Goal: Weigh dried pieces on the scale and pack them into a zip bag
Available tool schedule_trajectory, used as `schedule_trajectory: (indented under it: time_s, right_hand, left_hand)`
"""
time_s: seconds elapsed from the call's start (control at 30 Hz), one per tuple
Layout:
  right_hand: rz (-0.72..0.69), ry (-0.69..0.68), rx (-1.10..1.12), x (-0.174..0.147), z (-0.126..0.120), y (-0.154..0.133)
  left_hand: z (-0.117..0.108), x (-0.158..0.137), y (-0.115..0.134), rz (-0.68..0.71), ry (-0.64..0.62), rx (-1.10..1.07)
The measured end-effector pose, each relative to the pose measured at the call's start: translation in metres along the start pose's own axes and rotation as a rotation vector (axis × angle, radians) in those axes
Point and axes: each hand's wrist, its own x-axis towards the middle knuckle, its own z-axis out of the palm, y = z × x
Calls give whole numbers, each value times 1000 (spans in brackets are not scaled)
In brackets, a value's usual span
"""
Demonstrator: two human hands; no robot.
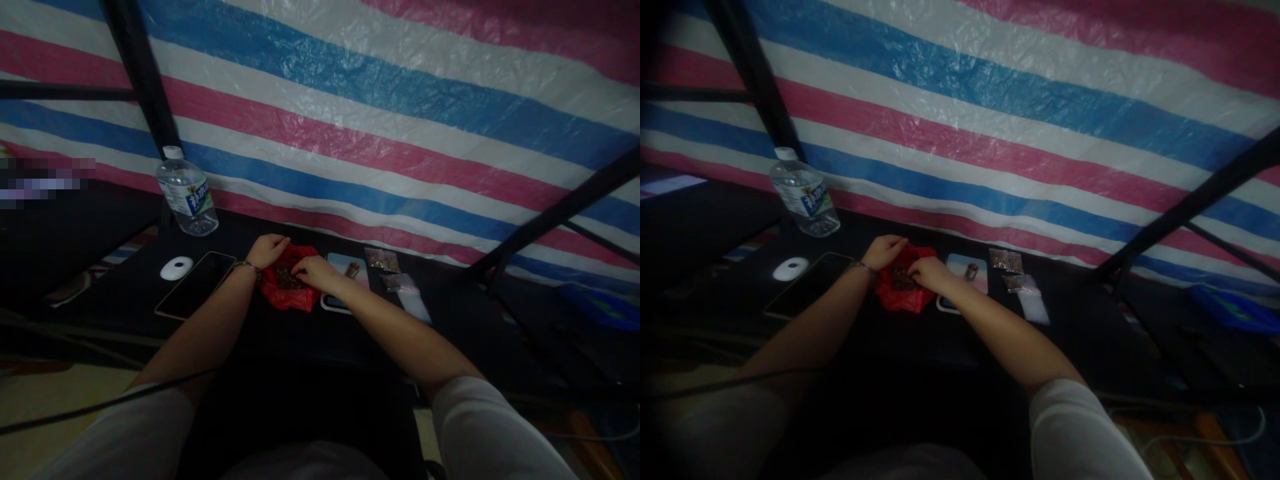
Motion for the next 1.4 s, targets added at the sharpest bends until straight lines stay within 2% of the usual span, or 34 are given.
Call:
schedule_trajectory:
  time_s: [0.07, 0.17, 0.3, 0.4, 0.5, 0.6, 0.8, 1.07, 1.4]
  right_hand:
    - [19, 35, 13, -3, -6, -1]
    - [85, 135, 45, -15, -28, 9]
    - [242, 253, 84, -45, -65, 46]
    - [343, 278, 69, -70, -79, 74]
    - [363, 278, 57, -87, -79, 87]
    - [385, 272, 60, -94, -72, 88]
    - [350, 247, -8, -92, -64, 83]
    - [300, 215, -157, -93, -68, 77]
    - [303, 218, -116, -97, -67, 79]
  left_hand:
    - [0, -1, 1, -11, 5, 5]
    - [0, -1, 2, -41, 9, 7]
    - [0, -1, 2, -45, -9, -1]
    - [-1, -1, 2, -41, -12, -9]
    - [-1, 0, 1, -42, -19, -15]
    - [0, 0, 0, -53, -13, -22]
    - [0, -2, -1, -64, -14, -34]
    - [1, 0, -2, -42, -11, -34]
    - [0, -1, 0, -55, -9, 1]
